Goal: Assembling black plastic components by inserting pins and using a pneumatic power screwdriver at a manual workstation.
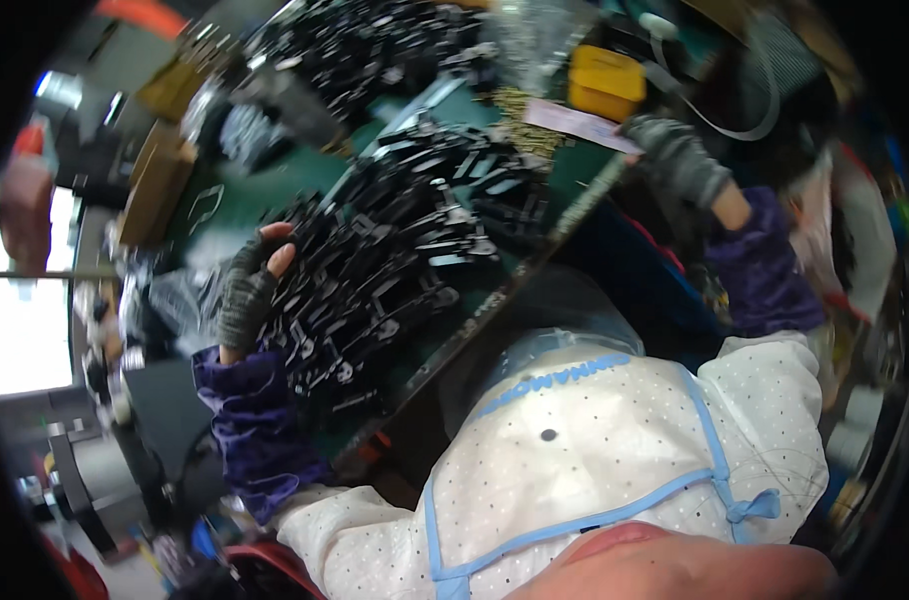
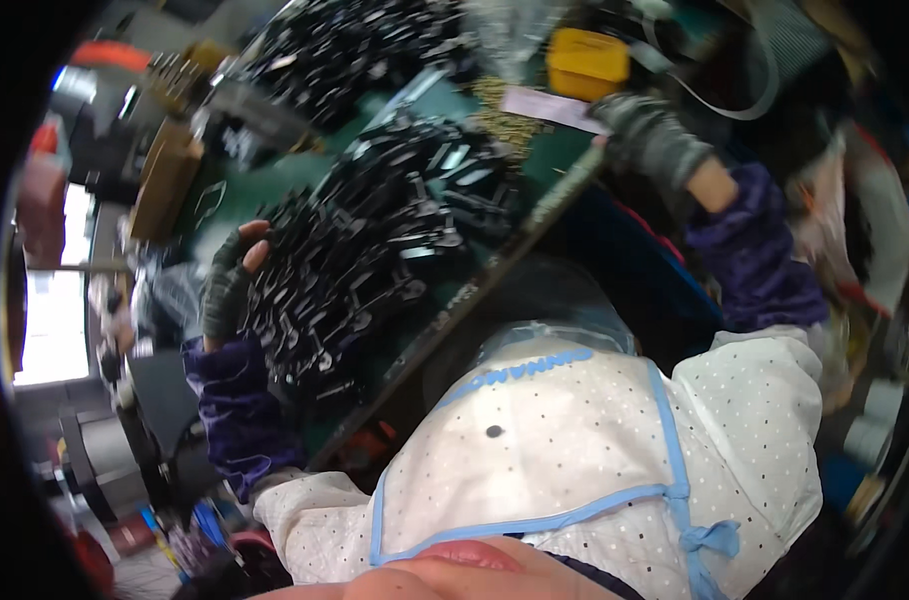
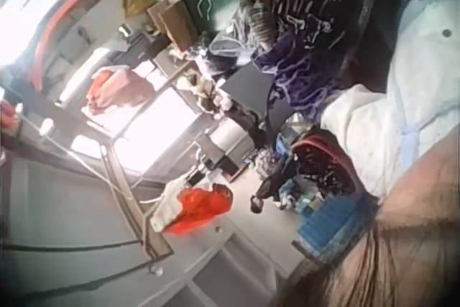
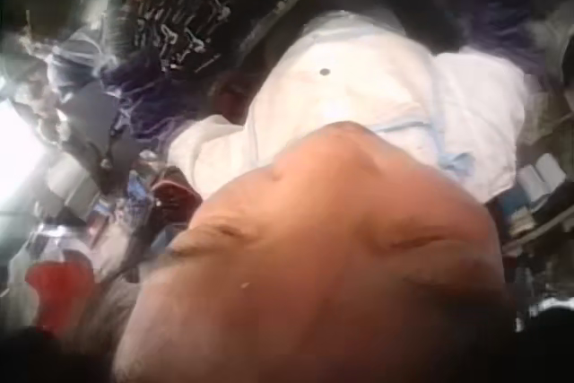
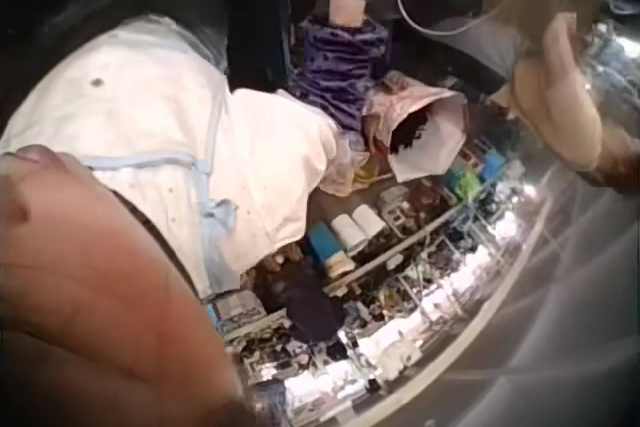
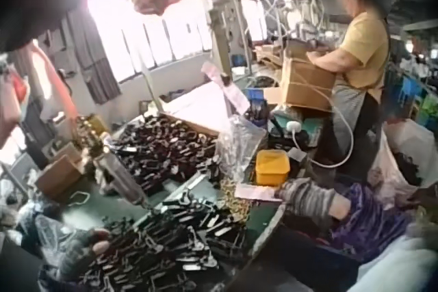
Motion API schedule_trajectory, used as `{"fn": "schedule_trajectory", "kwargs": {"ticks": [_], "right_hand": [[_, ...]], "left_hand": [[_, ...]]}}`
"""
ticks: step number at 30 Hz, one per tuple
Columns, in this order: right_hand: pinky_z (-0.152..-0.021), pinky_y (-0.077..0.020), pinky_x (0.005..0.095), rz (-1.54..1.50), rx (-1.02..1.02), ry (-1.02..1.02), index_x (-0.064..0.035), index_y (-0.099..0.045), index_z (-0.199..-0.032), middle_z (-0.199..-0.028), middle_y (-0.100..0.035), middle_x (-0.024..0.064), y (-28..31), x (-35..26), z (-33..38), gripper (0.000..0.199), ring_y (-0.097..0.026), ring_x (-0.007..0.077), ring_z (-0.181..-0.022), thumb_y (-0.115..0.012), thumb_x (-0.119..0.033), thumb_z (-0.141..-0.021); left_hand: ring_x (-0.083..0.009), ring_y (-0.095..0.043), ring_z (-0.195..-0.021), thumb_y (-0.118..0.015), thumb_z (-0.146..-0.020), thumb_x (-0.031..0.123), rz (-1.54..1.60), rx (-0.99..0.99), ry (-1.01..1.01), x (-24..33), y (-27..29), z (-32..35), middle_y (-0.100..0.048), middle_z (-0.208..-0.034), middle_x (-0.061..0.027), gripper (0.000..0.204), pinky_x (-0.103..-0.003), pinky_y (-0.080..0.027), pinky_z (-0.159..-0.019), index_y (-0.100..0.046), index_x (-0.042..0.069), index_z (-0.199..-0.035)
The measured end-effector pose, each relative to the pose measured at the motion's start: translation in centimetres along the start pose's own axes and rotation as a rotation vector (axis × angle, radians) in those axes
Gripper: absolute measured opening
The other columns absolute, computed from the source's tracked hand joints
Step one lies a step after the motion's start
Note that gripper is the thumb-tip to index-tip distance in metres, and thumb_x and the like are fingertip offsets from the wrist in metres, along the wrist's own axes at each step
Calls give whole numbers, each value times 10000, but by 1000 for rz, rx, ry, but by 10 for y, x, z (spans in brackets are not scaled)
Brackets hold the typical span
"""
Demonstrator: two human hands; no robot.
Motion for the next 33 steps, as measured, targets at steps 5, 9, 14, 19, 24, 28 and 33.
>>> {"fn": "schedule_trajectory", "kwargs": {"ticks": [5, 9, 14, 19, 24, 28, 33], "right_hand": [[-723, -436, 388, 386, -249, 193, -110, -525, -1005, -946, -537, 75, -88, -38, -133, 320, -536, 246, -888, -552, -181, -694], [-765, -412, 364, 285, 55, 255, -124, -544, -980, -953, -534, 70, -48, -25, -139, 301, -519, 241, -893, -567, -190, -687], [-623, -436, 366, 344, 84, -158, -72, -567, -821, -729, -555, 114, -1, 56, -42, 149, -551, 269, -677, -522, -192, -746], [-650, -447, 354, 171, 163, -743, -81, -575, -866, -790, -588, 118, -14, 105, 42, 271, -569, 273, -735, -543, -327, -755], [-616, -455, 312, -771, 119, -1143, -14, -535, -916, -719, -584, 59, -97, 141, 85, 334, -584, 202, -676, -602, -293, -745], [-546, -437, 292, -515, 293, -792, -11, -535, -862, -658, -558, 78, -38, 115, 52, 199, -558, 168, -606, -578, -174, -755], [-524, -436, 309, -414, 398, -436, -29, -539, -865, -632, -540, 91, 17, 130, -27, 149, -540, 183, -559, -543, -138, -763]], "left_hand": [[-76, -460, -722, -558, -794, 195, -12, 231, 213, -51, 46, 24, -535, -834, 4, 240, -211, -375, -659, -552, 56, -988], [-72, -457, -727, -551, -799, 178, -38, 206, 147, -74, 58, 11, -545, -839, -4, 231, -210, -381, -638, -545, 51, -993], [-102, -487, -729, -550, -804, 163, -119, 213, 93, -102, 38, -39, -555, -836, -20, 177, -233, -405, -654, -555, 59, -947], [-191, -542, -678, -585, -756, 156, -525, 232, 38, -114, 33, -121, -585, -763, -84, 148, -306, -428, -643, -558, 49, -855], [-259, -559, -728, -599, -731, 172, -557, 153, -95, -118, -2, -158, -591, -802, -116, 172, -343, -434, -665, -565, 76, -870], [-288, -562, -773, -612, -711, 174, -564, 90, -158, -104, -14, -152, -587, -843, -134, 210, -353, -437, -687, -563, 65, -884], [-253, -567, -766, -593, -739, 150, -518, 115, 11, -96, 3, -118, -593, -814, -120, 198, -338, -434, -690, -550, 43, -899]]}}
Point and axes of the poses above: each hand's wrist, its own z-axis away from the middle knuckle, its own y-axis out of the back of the hand, x = y × z, the point moved 7 cm from there along -z, towards the middle knuckle
